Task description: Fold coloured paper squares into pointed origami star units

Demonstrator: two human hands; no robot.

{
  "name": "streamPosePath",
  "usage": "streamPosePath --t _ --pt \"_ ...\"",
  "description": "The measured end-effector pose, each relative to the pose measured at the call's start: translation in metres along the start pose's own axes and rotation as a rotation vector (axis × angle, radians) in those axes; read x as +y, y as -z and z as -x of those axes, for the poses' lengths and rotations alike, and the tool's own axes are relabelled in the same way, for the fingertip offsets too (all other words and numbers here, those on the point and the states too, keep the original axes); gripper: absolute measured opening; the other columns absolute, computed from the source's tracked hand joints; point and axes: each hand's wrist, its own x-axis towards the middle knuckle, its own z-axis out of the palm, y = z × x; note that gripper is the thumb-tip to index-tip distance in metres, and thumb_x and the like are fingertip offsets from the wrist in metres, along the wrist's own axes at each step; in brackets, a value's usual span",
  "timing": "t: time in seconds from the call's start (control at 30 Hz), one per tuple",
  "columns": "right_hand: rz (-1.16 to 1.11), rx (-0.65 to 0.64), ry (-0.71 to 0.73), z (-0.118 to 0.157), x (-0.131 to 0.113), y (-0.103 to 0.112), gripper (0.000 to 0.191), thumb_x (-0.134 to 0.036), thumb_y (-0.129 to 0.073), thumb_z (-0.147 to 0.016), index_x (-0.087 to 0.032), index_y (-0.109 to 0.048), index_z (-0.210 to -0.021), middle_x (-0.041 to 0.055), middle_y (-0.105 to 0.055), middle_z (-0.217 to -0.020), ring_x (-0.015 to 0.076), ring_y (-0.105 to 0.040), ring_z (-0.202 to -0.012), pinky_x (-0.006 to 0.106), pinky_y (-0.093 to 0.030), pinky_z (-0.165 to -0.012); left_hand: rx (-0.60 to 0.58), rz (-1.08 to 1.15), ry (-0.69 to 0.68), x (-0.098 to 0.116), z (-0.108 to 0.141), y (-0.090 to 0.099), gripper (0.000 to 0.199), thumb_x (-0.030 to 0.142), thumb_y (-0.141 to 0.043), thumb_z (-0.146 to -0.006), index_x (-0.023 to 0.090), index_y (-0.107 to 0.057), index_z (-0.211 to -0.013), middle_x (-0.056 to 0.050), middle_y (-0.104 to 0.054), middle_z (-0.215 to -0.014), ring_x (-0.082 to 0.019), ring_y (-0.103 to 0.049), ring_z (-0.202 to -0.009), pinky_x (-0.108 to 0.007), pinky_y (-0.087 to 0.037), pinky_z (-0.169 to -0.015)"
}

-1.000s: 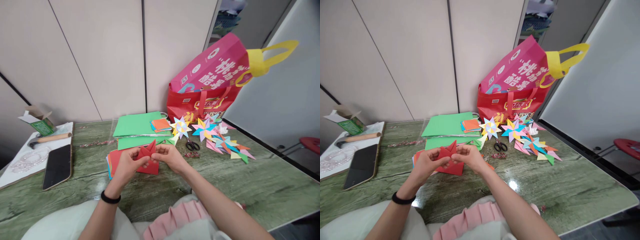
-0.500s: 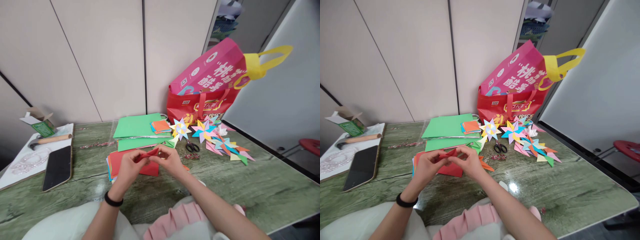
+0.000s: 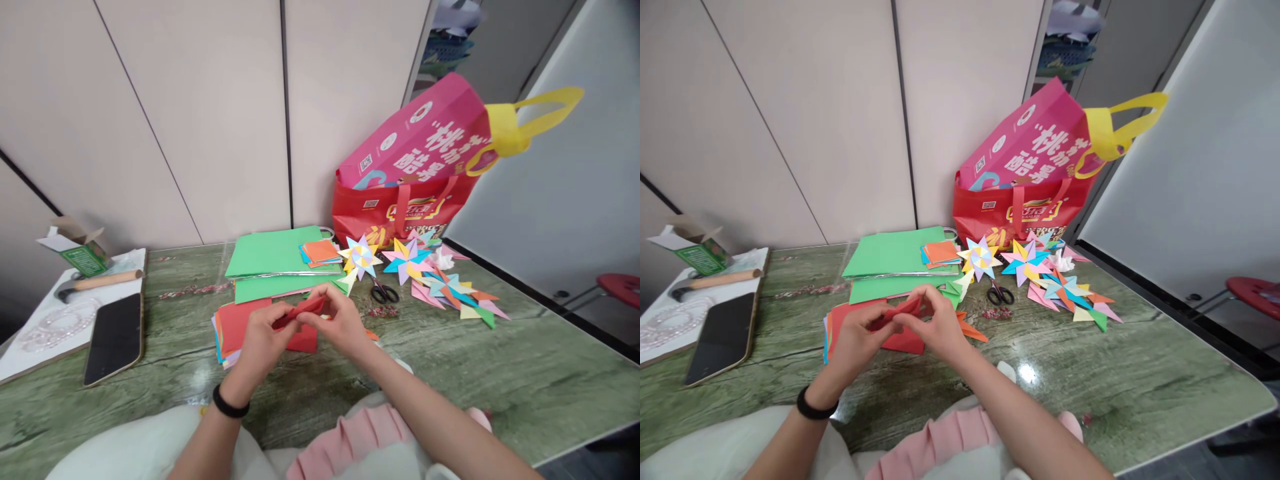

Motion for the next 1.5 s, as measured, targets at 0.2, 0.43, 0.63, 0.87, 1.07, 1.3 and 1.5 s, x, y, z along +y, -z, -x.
streamPosePath --t 0.2,0.43,0.63,0.87,1.07,1.3,1.5 --pt "0.050 0.004 0.038 -0.001 0.002 0.002 0.012 -0.025 -0.072 -0.066 -0.020 -0.065 -0.073 0.0023 -0.062 -0.077 0.0166 -0.057 -0.080 0.028 -0.045 -0.073 -0.070 -0.025 0.106 0.005 0.000 -0.003 0.025 0.030 -0.055 -0.073 0.013 -0.059 -0.055 0.000 -0.057 -0.051 -0.011 -0.049 -0.050 -0.020 -0.035 -0.047" --pt "0.022 -0.020 0.043 -0.002 0.004 0.002 0.009 -0.025 -0.072 -0.066 -0.019 -0.066 -0.068 0.0040 -0.063 -0.078 0.0176 -0.058 -0.080 0.030 -0.045 -0.072 -0.074 0.013 0.157 0.006 0.000 -0.005 0.020 0.028 -0.056 -0.070 0.013 -0.061 -0.058 0.000 -0.057 -0.052 -0.012 -0.049 -0.051 -0.021 -0.036 -0.048" --pt "0.017 -0.033 0.019 -0.001 0.005 0.002 0.015 -0.027 -0.069 -0.069 -0.018 -0.059 -0.061 0.0015 -0.059 -0.063 0.0151 -0.055 -0.066 0.028 -0.043 -0.063 -0.106 0.058 0.198 0.009 0.000 -0.005 0.021 0.031 -0.057 -0.069 0.013 -0.060 -0.058 0.001 -0.056 -0.053 -0.011 -0.048 -0.052 -0.021 -0.035 -0.048" --pt "-0.009 -0.078 -0.047 -0.001 0.005 0.004 0.021 -0.032 -0.066 -0.070 -0.018 -0.056 -0.058 -0.0004 -0.056 -0.062 0.0128 -0.053 -0.062 0.026 -0.043 -0.060 -0.134 0.083 0.237 0.000 0.000 -0.008 0.024 0.029 -0.060 -0.066 0.015 -0.049 -0.051 0.005 -0.043 -0.049 -0.009 -0.042 -0.049 -0.020 -0.031 -0.044" --pt "-0.005 -0.051 -0.144 -0.004 0.006 0.002 0.029 -0.045 -0.054 -0.077 -0.018 -0.064 -0.075 0.0030 -0.066 -0.076 0.0153 -0.058 -0.072 0.028 -0.046 -0.067 -0.201 0.295 0.440 0.004 0.000 -0.005 0.020 0.028 -0.066 -0.063 0.014 -0.053 -0.056 0.002 -0.058 -0.050 -0.011 -0.053 -0.047 -0.021 -0.041 -0.046" --pt "-0.060 -0.116 -0.210 -0.003 0.008 0.003 0.026 -0.041 -0.067 -0.067 -0.018 -0.064 -0.079 0.0025 -0.066 -0.077 0.0163 -0.058 -0.070 0.028 -0.048 -0.063 -0.165 0.438 0.503 0.006 0.001 -0.003 0.017 0.026 -0.069 -0.062 0.012 -0.059 -0.065 0.001 -0.061 -0.049 -0.011 -0.056 -0.045 -0.021 -0.046 -0.046" --pt "-0.235 0.048 -0.338 -0.005 0.016 0.003 0.027 -0.041 -0.073 -0.060 -0.018 -0.064 -0.073 0.0005 -0.065 -0.066 0.0142 -0.056 -0.057 0.028 -0.047 -0.055 -0.125 0.505 0.473 0.004 0.001 0.003 0.024 0.030 -0.073 -0.062 0.011 -0.065 -0.075 -0.003 -0.069 -0.062 -0.013 -0.062 -0.054 -0.022 -0.050 -0.053"
